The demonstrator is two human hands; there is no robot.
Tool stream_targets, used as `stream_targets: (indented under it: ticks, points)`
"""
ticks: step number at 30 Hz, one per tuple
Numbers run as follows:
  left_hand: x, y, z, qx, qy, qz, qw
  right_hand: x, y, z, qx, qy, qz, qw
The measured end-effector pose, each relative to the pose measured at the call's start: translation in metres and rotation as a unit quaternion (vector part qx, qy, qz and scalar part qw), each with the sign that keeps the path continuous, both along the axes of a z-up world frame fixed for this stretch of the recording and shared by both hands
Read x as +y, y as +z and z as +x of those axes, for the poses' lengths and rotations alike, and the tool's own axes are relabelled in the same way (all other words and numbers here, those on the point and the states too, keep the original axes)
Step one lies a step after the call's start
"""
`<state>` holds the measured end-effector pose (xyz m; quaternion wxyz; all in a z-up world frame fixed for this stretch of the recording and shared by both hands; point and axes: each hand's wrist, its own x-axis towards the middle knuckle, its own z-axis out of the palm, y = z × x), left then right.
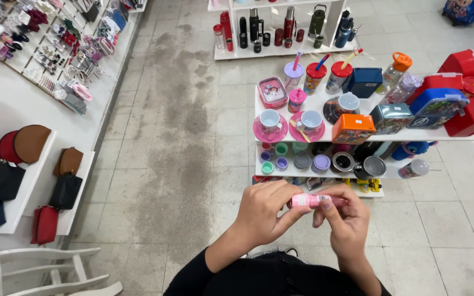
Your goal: The person picks up various lip products from a table and shelves, examines them, and places them into display boxes. They handle lip oils and cherry tints, moving between different storage areas to organize the items.
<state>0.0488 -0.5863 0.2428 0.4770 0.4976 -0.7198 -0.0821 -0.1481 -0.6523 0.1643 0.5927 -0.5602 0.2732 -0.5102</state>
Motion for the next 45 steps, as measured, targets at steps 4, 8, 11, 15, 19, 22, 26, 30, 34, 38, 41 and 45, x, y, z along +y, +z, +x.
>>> stream_targets:
  ticks: [4, 8, 11, 15, 19, 22, 26, 30, 34, 38, 41, 45]
  points:
    - [0.007, 0.001, -0.002, 0.109, -0.035, 0.115, 0.987, 0.032, 0.028, 0.017, 0.012, -0.143, -0.084, 0.986]
    - [0.007, -0.003, -0.001, 0.16, -0.016, 0.07, 0.985, 0.026, 0.039, 0.013, 0.103, -0.239, -0.18, 0.949]
    - [0.005, 0.002, -0.007, 0.103, -0.094, 0.076, 0.987, 0.012, 0.041, 0.014, 0.167, -0.276, -0.178, 0.93]
    - [0.001, 0.0, -0.011, -0.024, -0.194, 0.115, 0.974, -0.005, 0.033, 0.005, 0.197, -0.305, -0.127, 0.923]
    - [0.002, -0.013, -0.013, -0.045, -0.269, 0.121, 0.955, -0.006, 0.035, -0.005, 0.203, -0.328, -0.143, 0.911]
    - [0.001, -0.013, -0.015, -0.115, -0.306, 0.189, 0.926, -0.006, 0.038, -0.008, 0.2, -0.344, -0.147, 0.906]
    - [0.002, -0.007, -0.012, -0.098, -0.289, 0.211, 0.929, -0.004, 0.043, -0.009, 0.217, -0.354, -0.158, 0.896]
    - [0.003, -0.004, -0.006, -0.046, -0.186, 0.137, 0.972, -0.004, 0.043, -0.008, 0.215, -0.353, -0.168, 0.895]
    - [0.007, 0.004, -0.009, -0.014, -0.147, 0.138, 0.979, -0.003, 0.049, 0.0, 0.243, -0.363, -0.18, 0.882]
    - [0.008, 0.001, -0.013, 0.022, -0.13, 0.068, 0.989, -0.008, 0.053, 0.003, 0.253, -0.367, -0.199, 0.873]
    - [0.008, -0.004, -0.018, -0.011, -0.138, 0.056, 0.989, -0.012, 0.054, 0.002, 0.258, -0.369, -0.201, 0.87]
    - [0.009, -0.004, -0.023, -0.052, -0.187, 0.036, 0.98, -0.015, 0.056, 0.001, 0.269, -0.386, -0.212, 0.857]
